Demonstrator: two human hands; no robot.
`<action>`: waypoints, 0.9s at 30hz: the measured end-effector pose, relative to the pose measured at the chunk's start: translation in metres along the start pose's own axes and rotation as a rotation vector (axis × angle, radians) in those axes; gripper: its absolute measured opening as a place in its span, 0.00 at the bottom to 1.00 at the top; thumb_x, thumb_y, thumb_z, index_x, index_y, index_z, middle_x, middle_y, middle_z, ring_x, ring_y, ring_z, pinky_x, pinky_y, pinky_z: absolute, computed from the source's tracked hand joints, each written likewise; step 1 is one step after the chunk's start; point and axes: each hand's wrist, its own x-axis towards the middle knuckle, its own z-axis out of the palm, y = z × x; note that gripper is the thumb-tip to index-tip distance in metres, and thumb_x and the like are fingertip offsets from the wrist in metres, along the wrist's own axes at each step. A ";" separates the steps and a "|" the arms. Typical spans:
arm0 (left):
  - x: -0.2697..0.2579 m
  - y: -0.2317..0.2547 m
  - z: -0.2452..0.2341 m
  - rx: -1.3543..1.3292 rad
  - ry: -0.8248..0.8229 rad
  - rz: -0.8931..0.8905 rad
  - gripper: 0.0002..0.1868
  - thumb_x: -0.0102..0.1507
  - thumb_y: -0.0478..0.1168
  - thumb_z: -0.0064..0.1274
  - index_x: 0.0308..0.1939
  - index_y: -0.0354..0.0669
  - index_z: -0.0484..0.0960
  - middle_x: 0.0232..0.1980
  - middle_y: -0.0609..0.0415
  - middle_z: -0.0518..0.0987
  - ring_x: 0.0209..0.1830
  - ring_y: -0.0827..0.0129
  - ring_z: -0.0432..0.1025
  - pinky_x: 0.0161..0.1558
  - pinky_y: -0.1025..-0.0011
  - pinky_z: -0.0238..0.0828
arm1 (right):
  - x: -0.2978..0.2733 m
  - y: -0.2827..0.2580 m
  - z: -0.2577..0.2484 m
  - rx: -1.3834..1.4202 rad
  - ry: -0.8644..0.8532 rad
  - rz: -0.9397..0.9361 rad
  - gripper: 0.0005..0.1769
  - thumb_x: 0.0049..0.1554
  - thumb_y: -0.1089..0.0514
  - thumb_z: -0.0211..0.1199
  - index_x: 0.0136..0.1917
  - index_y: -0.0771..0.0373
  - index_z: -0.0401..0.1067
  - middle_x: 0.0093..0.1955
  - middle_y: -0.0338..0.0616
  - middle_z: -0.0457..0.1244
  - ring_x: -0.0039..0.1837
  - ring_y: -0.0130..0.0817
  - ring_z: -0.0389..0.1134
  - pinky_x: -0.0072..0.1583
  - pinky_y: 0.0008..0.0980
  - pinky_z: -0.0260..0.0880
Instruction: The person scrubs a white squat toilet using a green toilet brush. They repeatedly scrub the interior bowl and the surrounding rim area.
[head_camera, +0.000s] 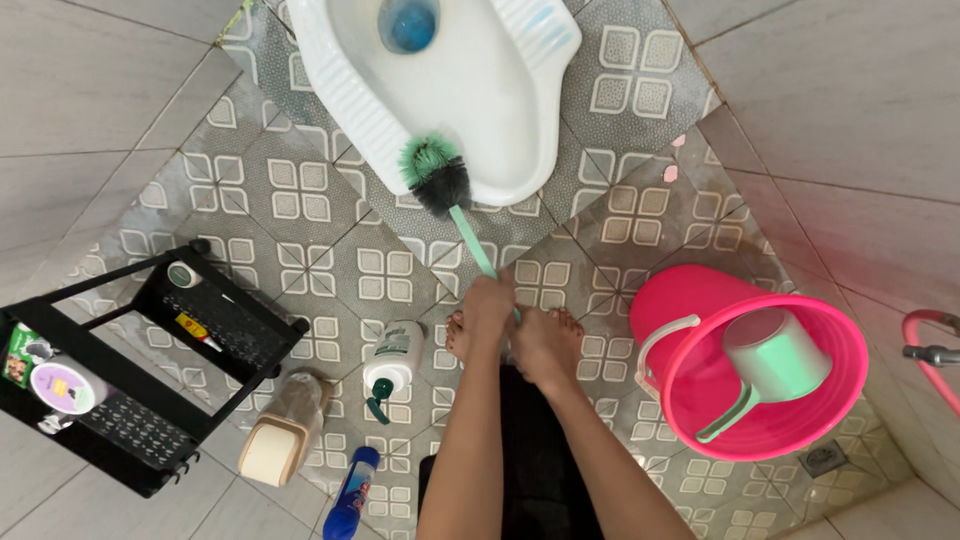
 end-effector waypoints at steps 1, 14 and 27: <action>-0.002 0.000 0.003 0.027 -0.032 0.002 0.29 0.69 0.55 0.41 0.44 0.27 0.79 0.46 0.24 0.80 0.52 0.33 0.75 0.56 0.46 0.72 | -0.001 0.002 -0.001 -0.014 0.001 -0.007 0.13 0.61 0.54 0.57 0.59 0.56 0.69 0.28 0.52 0.63 0.24 0.44 0.62 0.26 0.44 0.59; -0.006 0.000 0.066 0.151 -0.063 0.309 0.19 0.67 0.44 0.41 0.39 0.32 0.82 0.44 0.30 0.82 0.48 0.36 0.78 0.51 0.46 0.74 | 0.010 0.032 -0.029 -0.096 0.010 -0.023 0.19 0.62 0.52 0.53 0.48 0.69 0.76 0.31 0.59 0.69 0.27 0.47 0.71 0.32 0.46 0.71; -0.040 0.016 0.103 -0.047 -0.071 0.180 0.22 0.67 0.49 0.41 0.42 0.31 0.81 0.44 0.30 0.80 0.48 0.34 0.76 0.50 0.45 0.73 | 0.016 0.067 -0.059 -0.169 0.031 -0.001 0.19 0.59 0.50 0.52 0.50 0.65 0.76 0.43 0.65 0.70 0.45 0.58 0.76 0.49 0.53 0.76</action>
